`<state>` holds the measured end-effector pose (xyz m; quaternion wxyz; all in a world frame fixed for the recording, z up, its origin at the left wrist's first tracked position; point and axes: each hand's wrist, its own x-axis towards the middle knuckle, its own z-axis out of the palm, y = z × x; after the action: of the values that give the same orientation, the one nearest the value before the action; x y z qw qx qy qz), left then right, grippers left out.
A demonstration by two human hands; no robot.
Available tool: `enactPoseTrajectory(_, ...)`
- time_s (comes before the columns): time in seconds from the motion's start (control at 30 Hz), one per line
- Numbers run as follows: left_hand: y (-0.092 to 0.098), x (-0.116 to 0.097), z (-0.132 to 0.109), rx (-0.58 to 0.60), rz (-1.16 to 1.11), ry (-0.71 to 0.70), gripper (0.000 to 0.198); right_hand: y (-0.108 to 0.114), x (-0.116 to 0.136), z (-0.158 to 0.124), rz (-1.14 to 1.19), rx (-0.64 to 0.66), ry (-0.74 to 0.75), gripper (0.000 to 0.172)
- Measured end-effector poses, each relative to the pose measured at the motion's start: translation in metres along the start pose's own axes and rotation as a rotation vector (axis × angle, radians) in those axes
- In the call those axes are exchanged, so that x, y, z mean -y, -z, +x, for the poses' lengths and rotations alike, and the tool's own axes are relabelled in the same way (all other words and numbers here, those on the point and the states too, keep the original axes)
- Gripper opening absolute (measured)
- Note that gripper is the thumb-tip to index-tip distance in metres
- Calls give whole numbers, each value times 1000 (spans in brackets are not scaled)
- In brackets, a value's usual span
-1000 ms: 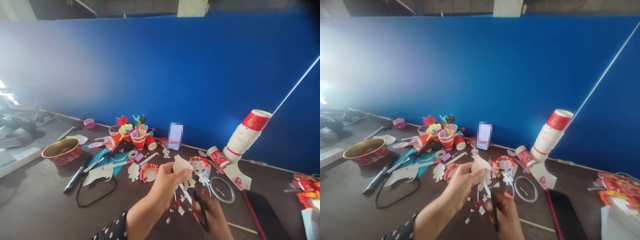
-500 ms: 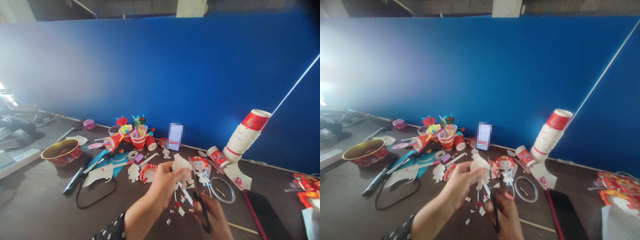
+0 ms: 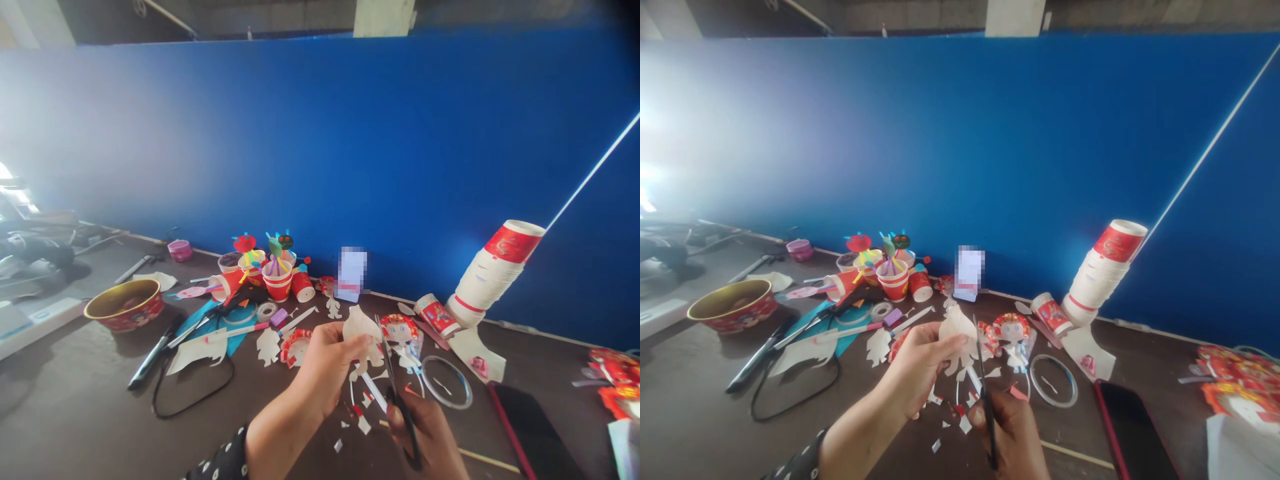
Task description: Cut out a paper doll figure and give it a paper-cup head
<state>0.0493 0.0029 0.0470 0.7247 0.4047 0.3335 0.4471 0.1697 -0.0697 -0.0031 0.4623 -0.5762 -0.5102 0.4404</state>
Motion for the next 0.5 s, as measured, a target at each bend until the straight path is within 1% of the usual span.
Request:
enactPoseTrajectory(0.1, 1, -2, 1, -8, 9, -13, 14, 3, -1, 2, -68, 16, 31, 50)
enactPoseTrajectory(0.23, 4, -4, 1, 7, 22, -30, 14, 5, -2, 3, -107, 6, 19, 46)
enactPoseTrajectory(0.37, 7, -6, 2, 37, 28, -39, 13, 2, -4, 1, -85, -64, 32, 43)
enactPoseTrajectory(0.5, 8, -7, 3, 44, 62, -51, 10, -1, -3, -1, -87, -94, 24, 42)
